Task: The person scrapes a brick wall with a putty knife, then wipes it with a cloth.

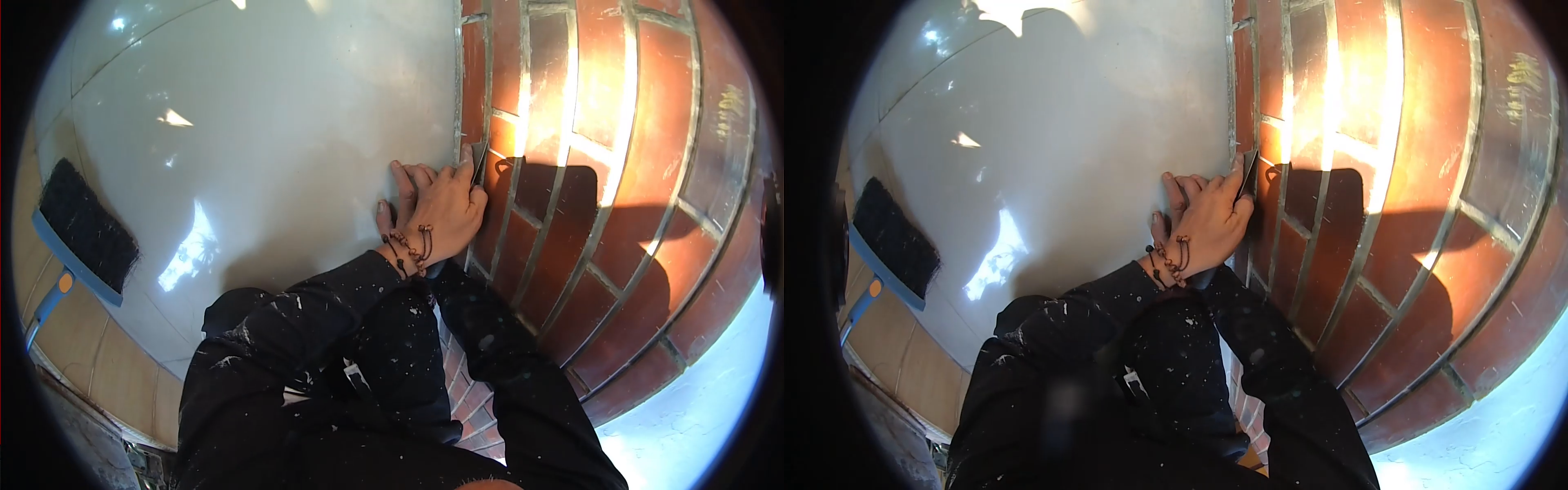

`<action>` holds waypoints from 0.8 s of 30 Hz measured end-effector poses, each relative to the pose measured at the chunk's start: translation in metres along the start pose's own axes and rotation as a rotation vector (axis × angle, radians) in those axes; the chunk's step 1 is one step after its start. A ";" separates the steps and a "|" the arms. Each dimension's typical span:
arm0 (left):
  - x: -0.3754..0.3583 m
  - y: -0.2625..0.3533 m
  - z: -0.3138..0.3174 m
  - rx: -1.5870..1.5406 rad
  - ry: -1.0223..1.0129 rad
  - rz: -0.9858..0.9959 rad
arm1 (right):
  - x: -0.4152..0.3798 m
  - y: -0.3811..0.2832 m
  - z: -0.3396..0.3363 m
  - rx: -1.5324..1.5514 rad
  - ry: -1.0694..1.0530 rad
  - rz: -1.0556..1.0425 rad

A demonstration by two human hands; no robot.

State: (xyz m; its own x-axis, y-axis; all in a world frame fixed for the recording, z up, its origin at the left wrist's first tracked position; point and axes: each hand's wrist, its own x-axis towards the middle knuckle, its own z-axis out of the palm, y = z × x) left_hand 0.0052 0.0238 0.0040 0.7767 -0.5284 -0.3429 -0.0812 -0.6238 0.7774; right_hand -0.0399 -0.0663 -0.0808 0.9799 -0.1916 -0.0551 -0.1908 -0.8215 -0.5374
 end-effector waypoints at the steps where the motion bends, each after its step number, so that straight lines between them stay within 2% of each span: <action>1: -0.003 0.001 0.007 -0.001 -0.004 -0.004 | 0.001 0.001 0.001 0.000 -0.004 0.002; 3: -0.002 -0.002 0.021 -0.259 0.080 -0.013 | 0.008 0.004 0.003 0.000 -0.004 -0.007; 4: 0.000 -0.004 0.022 -0.261 0.081 -0.017 | 0.010 0.005 0.003 -0.002 -0.008 -0.010; 7: 0.007 -0.012 0.018 -0.408 0.038 -0.004 | 0.011 0.011 0.001 -0.010 -0.019 -0.015; 9: 0.007 -0.008 0.005 -0.600 -0.074 -0.061 | 0.007 0.012 0.000 -0.009 -0.028 -0.012; 12: 0.012 -0.008 0.001 -0.769 -0.075 -0.102 | 0.009 0.013 0.002 -0.009 -0.022 -0.017; 13: 0.015 -0.007 -0.001 -0.767 -0.076 -0.101 | 0.009 0.013 0.002 -0.010 -0.020 -0.018; 15: 0.017 -0.003 -0.004 -0.444 -0.060 -0.167 | 0.006 0.013 0.003 -0.012 -0.021 -0.018; 16: 0.013 -0.003 0.006 -0.445 -0.061 -0.169 | 0.004 0.013 0.002 -0.014 -0.023 -0.018; 18: 0.006 -0.002 0.023 0.179 0.172 -0.108 | 0.006 0.012 0.000 -0.021 -0.025 -0.027; 19: 0.007 -0.002 0.020 0.178 0.181 -0.105 | 0.011 0.012 -0.001 -0.024 -0.021 -0.036; 21: 0.010 0.000 -0.002 -0.115 -0.146 -0.263 | 0.016 0.011 0.000 -0.023 -0.019 -0.048; 24: 0.020 -0.006 -0.005 -0.270 -0.113 -0.283 | 0.018 0.011 0.001 -0.026 -0.016 -0.050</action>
State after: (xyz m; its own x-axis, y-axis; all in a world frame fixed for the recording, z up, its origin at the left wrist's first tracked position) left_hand 0.0239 0.0201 -0.0049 0.6703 -0.4270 -0.6070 0.3042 -0.5880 0.7495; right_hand -0.0240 -0.0779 -0.0884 0.9890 -0.1414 -0.0421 -0.1427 -0.8437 -0.5176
